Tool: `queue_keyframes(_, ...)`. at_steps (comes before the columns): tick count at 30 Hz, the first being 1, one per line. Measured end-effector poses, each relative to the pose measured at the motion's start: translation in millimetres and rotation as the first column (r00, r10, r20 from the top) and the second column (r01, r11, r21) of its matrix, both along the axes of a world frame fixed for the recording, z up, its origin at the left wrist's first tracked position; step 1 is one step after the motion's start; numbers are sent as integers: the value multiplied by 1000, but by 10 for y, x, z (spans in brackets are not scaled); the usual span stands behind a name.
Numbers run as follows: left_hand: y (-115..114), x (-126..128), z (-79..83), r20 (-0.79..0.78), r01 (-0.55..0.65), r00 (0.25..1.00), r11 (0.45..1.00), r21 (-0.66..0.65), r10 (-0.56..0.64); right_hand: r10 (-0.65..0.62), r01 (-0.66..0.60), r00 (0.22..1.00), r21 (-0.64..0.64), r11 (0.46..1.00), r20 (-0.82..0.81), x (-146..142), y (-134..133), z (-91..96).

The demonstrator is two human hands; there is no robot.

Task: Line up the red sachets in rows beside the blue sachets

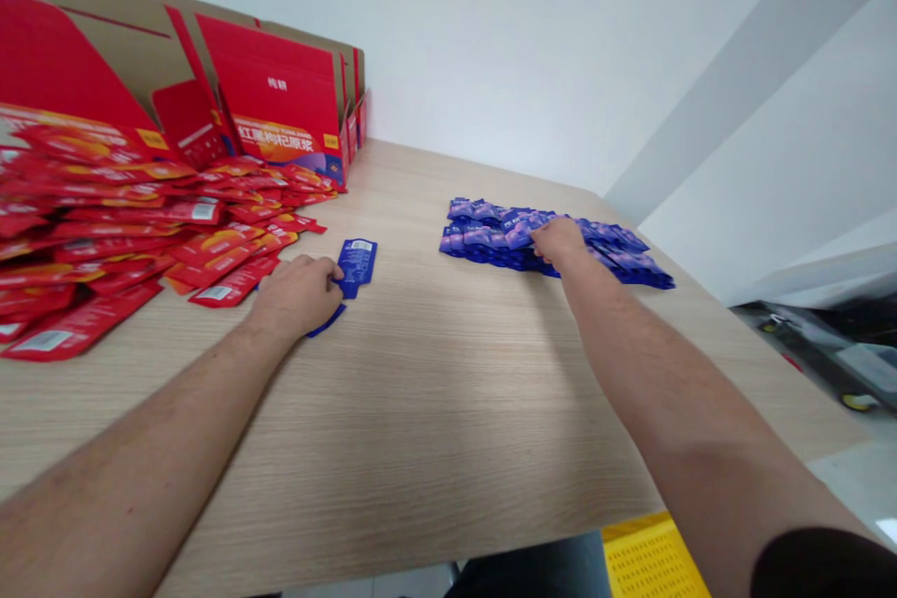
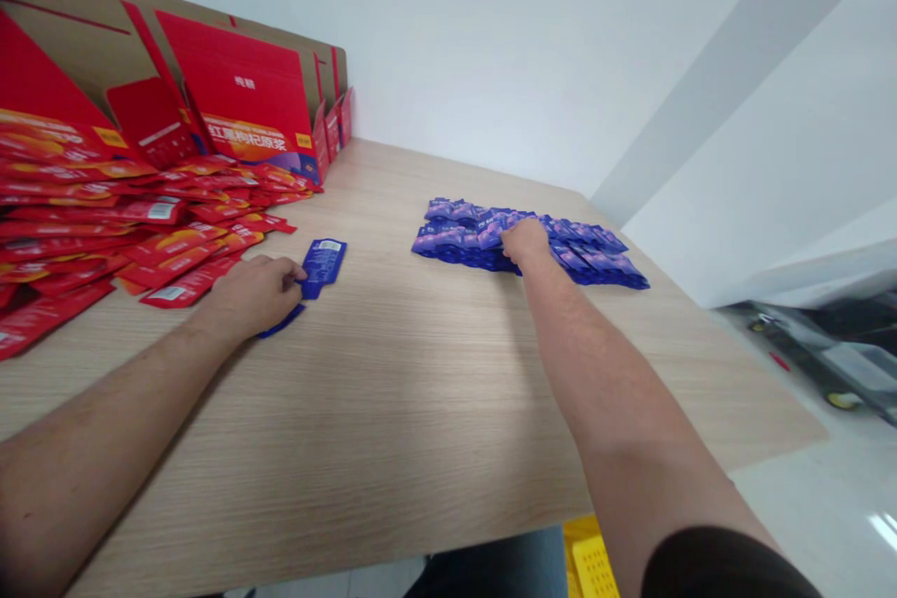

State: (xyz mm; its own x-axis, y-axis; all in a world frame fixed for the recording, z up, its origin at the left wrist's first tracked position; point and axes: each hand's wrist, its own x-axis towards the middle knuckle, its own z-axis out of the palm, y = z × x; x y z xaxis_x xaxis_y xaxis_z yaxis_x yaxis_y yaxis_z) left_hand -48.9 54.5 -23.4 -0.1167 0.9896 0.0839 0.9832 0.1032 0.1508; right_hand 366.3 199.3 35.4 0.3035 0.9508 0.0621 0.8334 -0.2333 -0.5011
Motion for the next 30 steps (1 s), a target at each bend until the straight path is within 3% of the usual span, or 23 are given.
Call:
queue_keyframes(4,-1,13,12,-8,10,1000,1000,-14,-10,-20,26,989,-45,999,143,11,-25,-19)
queue_keyframes(9,-9,26,31,4,-1,1000,1000,-23,1,3,11,977,-63,998,213,-1,-84,-63)
queue_keyframes(20,-41,58,74,3,7,1000,1000,-30,-7,-27,-26,955,174,984,294,-73,-359,-15)
queue_keyframes(23,-60,78,79,4,-6,1000,1000,-26,6,105,-161,959,206,965,262,-309,-530,-71)
queue_keyframes(27,-65,91,43,20,-7,1000,1000,13,7,400,-409,906,44,911,141,-831,-786,-265)
queue_keyframes(30,-68,91,20,18,5,1000,999,47,-6,542,-541,839,-43,840,52,-1272,-924,-432)
